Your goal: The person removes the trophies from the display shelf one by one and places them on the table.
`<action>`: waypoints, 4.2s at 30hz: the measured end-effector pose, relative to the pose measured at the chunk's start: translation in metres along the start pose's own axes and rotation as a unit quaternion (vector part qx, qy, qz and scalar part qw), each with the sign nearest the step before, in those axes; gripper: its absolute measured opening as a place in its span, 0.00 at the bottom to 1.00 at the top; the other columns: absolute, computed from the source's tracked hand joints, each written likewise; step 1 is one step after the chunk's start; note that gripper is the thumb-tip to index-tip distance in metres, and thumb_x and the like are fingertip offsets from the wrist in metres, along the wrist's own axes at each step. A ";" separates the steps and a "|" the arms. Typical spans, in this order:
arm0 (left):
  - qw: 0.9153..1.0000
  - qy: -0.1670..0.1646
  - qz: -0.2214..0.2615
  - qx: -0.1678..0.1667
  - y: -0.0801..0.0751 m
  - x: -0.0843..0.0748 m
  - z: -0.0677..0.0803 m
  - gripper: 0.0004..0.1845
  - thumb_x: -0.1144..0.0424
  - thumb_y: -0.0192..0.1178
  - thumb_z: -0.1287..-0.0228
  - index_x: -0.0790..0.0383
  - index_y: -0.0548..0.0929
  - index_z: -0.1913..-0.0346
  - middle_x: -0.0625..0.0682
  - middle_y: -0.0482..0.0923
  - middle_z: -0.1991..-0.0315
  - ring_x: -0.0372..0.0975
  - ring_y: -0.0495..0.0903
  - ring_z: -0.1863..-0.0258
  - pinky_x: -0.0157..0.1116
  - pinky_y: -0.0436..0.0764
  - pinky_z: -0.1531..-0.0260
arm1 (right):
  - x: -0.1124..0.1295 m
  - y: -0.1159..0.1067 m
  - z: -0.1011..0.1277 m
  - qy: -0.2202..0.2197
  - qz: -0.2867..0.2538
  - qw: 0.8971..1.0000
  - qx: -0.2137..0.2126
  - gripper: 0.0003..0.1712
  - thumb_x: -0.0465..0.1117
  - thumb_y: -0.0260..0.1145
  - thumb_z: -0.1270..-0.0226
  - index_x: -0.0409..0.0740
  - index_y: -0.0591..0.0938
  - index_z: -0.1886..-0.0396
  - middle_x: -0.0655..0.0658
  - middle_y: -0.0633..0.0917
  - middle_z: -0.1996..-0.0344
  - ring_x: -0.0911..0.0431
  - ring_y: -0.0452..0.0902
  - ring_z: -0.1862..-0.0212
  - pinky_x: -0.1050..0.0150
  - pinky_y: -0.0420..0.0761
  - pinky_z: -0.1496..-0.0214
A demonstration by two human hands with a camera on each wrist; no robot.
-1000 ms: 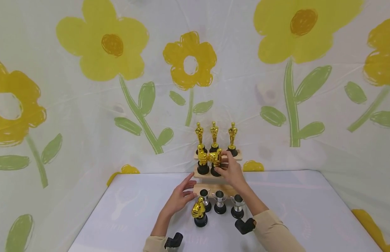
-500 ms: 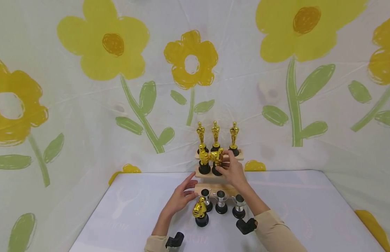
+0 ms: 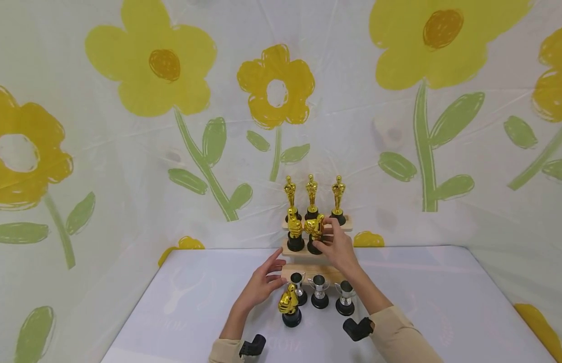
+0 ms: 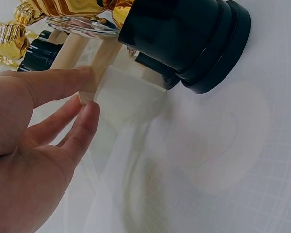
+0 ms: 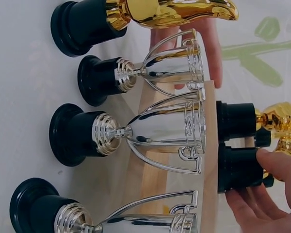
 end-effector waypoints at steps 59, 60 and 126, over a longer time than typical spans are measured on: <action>1.000 0.013 -0.010 -0.002 0.005 -0.002 0.002 0.43 0.67 0.65 0.36 0.43 0.55 0.23 0.62 0.74 0.37 0.49 0.77 0.40 0.37 0.82 0.44 | -0.004 0.021 0.128 0.079 -0.025 0.995 0.053 0.34 0.36 0.79 0.51 0.44 0.71 0.46 0.43 0.84 0.55 0.52 0.84 0.53 0.66 0.87 0.57; 1.000 0.013 -0.011 -0.003 0.005 -0.002 0.002 0.43 0.67 0.65 0.37 0.43 0.56 0.23 0.62 0.74 0.37 0.49 0.77 0.40 0.37 0.82 0.44 | -0.007 0.023 0.128 0.079 -0.022 0.995 0.055 0.34 0.36 0.78 0.51 0.44 0.71 0.46 0.43 0.84 0.55 0.51 0.84 0.53 0.66 0.87 0.57; 1.000 0.003 -0.012 -0.008 0.003 -0.002 0.005 0.44 0.67 0.65 0.37 0.43 0.56 0.23 0.57 0.75 0.38 0.48 0.78 0.41 0.37 0.82 0.44 | -0.032 0.038 0.134 0.102 0.080 0.984 0.121 0.43 0.47 0.77 0.47 0.44 0.63 0.36 0.43 0.83 0.56 0.52 0.85 0.60 0.58 0.87 0.59</action>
Point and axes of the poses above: each hand's wrist, its own z-axis away from the middle knuckle, its own y-axis out of the palm, x = y × z, the point moved 3 cm from there along -z, towards the middle knuckle
